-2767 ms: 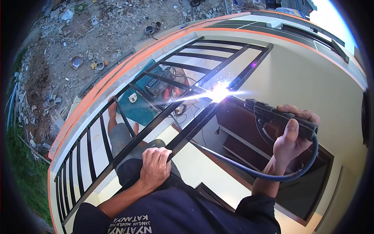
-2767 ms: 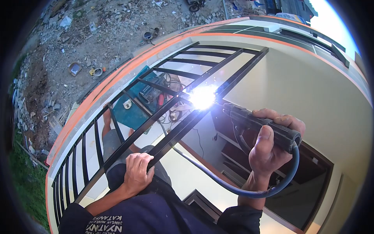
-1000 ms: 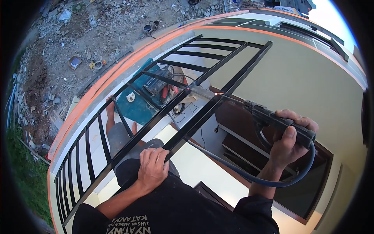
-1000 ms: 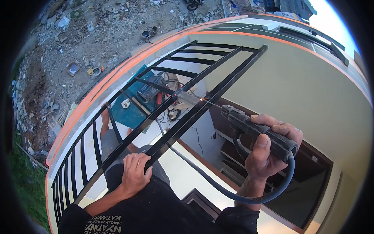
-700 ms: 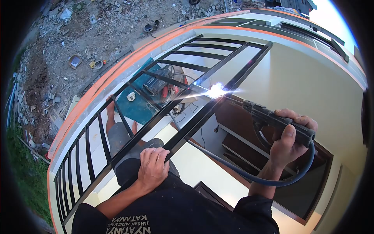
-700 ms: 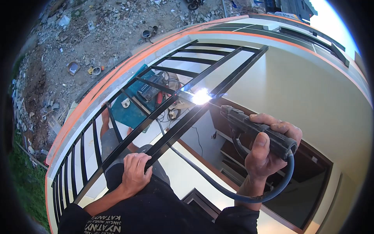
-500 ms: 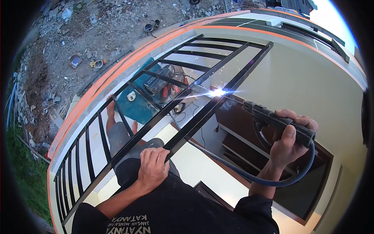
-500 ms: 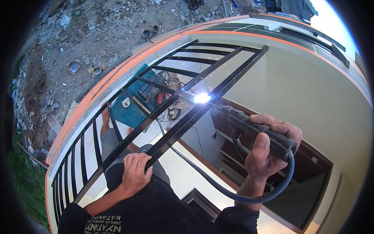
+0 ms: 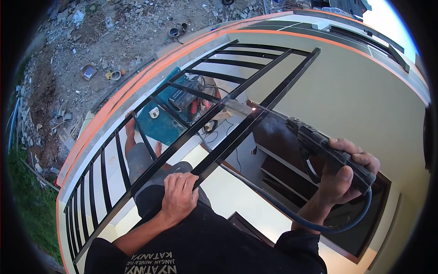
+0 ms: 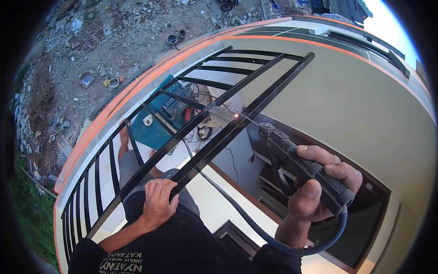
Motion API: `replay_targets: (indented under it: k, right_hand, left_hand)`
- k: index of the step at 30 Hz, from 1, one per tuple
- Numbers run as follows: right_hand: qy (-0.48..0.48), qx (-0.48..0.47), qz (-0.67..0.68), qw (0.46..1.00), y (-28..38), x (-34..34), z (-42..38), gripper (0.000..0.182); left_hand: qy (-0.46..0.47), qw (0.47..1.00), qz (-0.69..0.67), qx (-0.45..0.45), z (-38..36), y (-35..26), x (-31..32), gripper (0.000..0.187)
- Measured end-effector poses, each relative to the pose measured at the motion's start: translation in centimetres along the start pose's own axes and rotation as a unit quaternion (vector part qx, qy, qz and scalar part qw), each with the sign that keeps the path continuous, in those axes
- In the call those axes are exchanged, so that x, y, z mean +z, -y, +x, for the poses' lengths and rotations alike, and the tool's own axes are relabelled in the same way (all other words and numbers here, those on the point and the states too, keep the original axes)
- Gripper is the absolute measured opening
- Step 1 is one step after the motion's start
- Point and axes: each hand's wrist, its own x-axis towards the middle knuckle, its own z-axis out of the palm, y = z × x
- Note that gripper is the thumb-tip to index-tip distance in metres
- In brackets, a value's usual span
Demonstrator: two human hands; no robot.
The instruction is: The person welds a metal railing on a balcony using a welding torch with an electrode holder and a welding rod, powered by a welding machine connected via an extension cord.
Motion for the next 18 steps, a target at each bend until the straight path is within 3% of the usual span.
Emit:
replay_targets:
  k: [18]
  right_hand:
    - [0.041,-0.007,-0.013,0.999,-0.43,-0.28,-0.27,0.031]
  left_hand:
    - [0.006,1.0,-0.003,-0.004,-0.04,0.02,-0.04,0.048]
